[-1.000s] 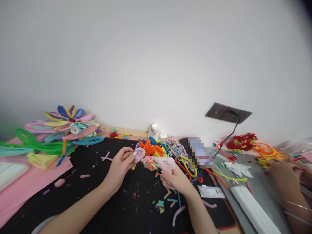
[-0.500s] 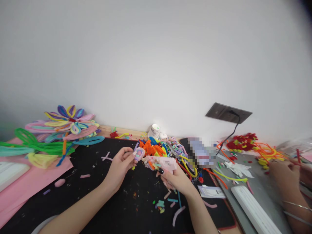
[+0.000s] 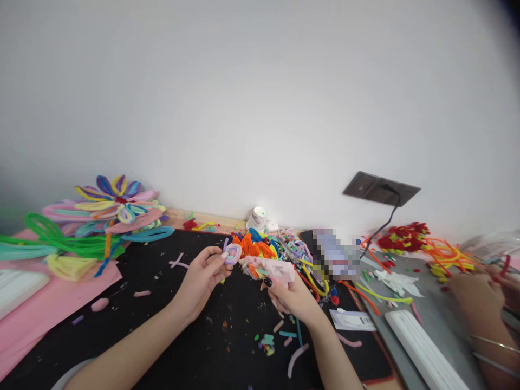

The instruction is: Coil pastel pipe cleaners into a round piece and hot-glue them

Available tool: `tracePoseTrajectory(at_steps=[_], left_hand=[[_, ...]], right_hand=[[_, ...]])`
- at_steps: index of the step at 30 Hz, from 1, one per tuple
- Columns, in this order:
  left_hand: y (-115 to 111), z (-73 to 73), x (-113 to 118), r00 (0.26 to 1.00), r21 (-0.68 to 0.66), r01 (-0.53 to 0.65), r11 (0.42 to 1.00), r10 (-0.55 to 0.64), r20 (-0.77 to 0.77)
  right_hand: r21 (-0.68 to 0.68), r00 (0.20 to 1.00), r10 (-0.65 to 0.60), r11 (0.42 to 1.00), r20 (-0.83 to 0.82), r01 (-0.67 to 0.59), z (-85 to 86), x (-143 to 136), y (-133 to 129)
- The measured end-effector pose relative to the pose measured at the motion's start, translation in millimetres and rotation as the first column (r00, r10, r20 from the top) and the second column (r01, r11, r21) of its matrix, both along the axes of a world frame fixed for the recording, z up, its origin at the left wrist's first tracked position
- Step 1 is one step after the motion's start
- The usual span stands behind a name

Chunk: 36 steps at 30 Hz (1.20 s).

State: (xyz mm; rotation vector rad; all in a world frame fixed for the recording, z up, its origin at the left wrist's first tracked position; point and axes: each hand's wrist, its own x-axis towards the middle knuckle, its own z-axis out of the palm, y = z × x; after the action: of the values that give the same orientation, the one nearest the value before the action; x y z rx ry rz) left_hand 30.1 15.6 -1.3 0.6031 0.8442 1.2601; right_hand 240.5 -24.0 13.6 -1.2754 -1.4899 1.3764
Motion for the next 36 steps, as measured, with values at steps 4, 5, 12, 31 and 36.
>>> tracePoseTrajectory(at_steps=[4,5,12,31,36], left_hand=[[0.0,-1.1,-0.7,1.000,0.022,-0.004,1.000,0.004,-0.013],[0.0,-1.0,-0.7,1.000,0.027,-0.007,1.000,0.007,-0.018],[-0.5,1.8,0.2,0.999,0.036,-0.015,0.999,0.017,-0.042],[-1.3,4.7,0.3,0.997,0.047,0.006,0.999,-0.002,-0.081],[-1.4,6.4,0.6,0.994,0.047,0.018,0.999,-0.013,-0.106]], right_hand=[[0.060,1.000,-0.026,0.998,0.013,0.025,-4.2,2.6,0.5],[0.073,0.999,-0.040,0.997,0.010,0.039,-4.7,3.1,0.5],[0.066,0.996,0.066,0.996,-0.055,-0.062,0.2,1.4,-1.5],[0.054,0.997,0.016,0.998,-0.076,-0.012,-2.1,3.3,-2.0],[0.087,0.995,-0.088,0.992,-0.055,0.093,-4.9,8.4,1.6]])
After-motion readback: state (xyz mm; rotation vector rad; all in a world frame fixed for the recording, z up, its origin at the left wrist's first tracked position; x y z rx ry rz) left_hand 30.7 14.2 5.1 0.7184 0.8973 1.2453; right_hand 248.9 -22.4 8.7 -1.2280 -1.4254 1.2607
